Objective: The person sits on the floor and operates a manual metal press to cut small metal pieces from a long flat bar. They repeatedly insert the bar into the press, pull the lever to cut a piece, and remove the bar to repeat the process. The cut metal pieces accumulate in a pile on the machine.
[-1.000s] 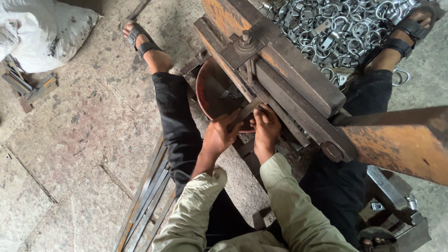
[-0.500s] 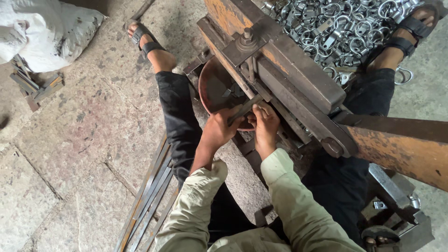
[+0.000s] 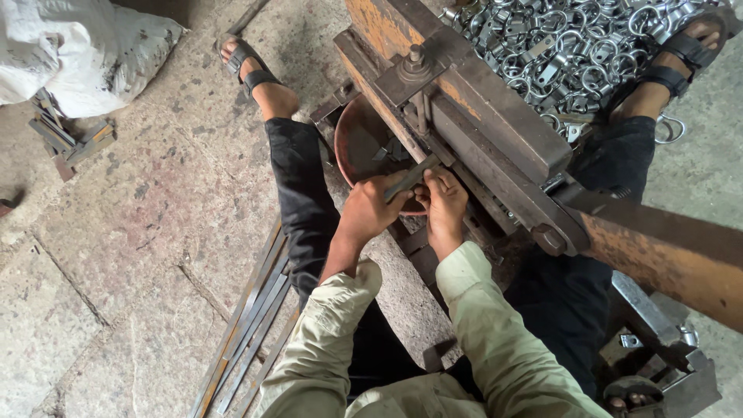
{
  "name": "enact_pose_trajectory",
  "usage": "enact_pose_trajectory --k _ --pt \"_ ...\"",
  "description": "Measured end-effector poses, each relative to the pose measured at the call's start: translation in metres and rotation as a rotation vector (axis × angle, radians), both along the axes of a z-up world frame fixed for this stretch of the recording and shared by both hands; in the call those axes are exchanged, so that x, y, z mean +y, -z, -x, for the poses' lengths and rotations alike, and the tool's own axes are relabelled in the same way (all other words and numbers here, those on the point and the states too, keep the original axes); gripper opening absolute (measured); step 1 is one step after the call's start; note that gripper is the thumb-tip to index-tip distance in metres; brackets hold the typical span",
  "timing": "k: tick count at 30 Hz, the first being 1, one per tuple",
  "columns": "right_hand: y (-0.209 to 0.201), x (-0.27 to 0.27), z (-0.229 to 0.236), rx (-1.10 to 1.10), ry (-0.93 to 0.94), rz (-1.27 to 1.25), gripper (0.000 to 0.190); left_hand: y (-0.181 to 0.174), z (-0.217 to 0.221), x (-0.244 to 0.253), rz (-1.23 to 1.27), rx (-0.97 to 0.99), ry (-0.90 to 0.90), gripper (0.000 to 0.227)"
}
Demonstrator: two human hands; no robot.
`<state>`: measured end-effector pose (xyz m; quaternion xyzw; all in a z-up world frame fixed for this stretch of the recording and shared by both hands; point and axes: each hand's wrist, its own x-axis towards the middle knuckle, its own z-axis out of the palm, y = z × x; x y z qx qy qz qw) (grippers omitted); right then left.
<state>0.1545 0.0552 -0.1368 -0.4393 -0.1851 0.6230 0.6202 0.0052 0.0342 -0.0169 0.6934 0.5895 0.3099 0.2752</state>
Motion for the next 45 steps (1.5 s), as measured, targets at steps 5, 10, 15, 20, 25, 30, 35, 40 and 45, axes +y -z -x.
enact_pose_trajectory --k 5,10,15,20,25,30,35,40,45 --pt "0.002 -0.007 -0.002 -0.092 -0.009 0.034 0.008 0.011 -0.003 -0.012 0.04 0.063 -0.084 0.046" --pt "0.004 -0.017 0.0 -0.148 0.001 0.05 0.012 0.052 0.015 -0.021 0.241 -0.141 -0.346 0.062" --pt "0.006 -0.02 0.01 -0.142 0.088 0.086 0.014 0.125 0.025 -0.015 0.385 -1.316 -0.604 0.034" --pt "0.008 -0.025 0.013 -0.093 0.135 0.116 0.015 0.171 -0.008 -0.013 0.281 -1.721 -0.524 0.023" --pt "0.01 -0.028 0.009 -0.117 0.127 0.156 0.018 0.161 -0.031 0.002 0.22 -1.739 -0.526 0.029" --pt "0.006 -0.024 0.007 -0.081 0.144 0.167 0.025 0.14 -0.035 0.026 0.308 -1.632 -0.496 0.031" --pt "-0.001 -0.021 0.007 0.09 0.065 0.087 0.042 0.134 -0.041 0.049 0.265 -1.564 -0.496 0.028" --pt "-0.006 -0.008 0.0 0.212 -0.067 0.029 0.055 0.128 -0.045 0.071 0.217 -1.483 -0.497 0.026" --pt "-0.006 0.0 -0.003 0.24 -0.123 0.023 0.057 0.123 -0.046 0.083 0.238 -1.441 -0.519 0.028"
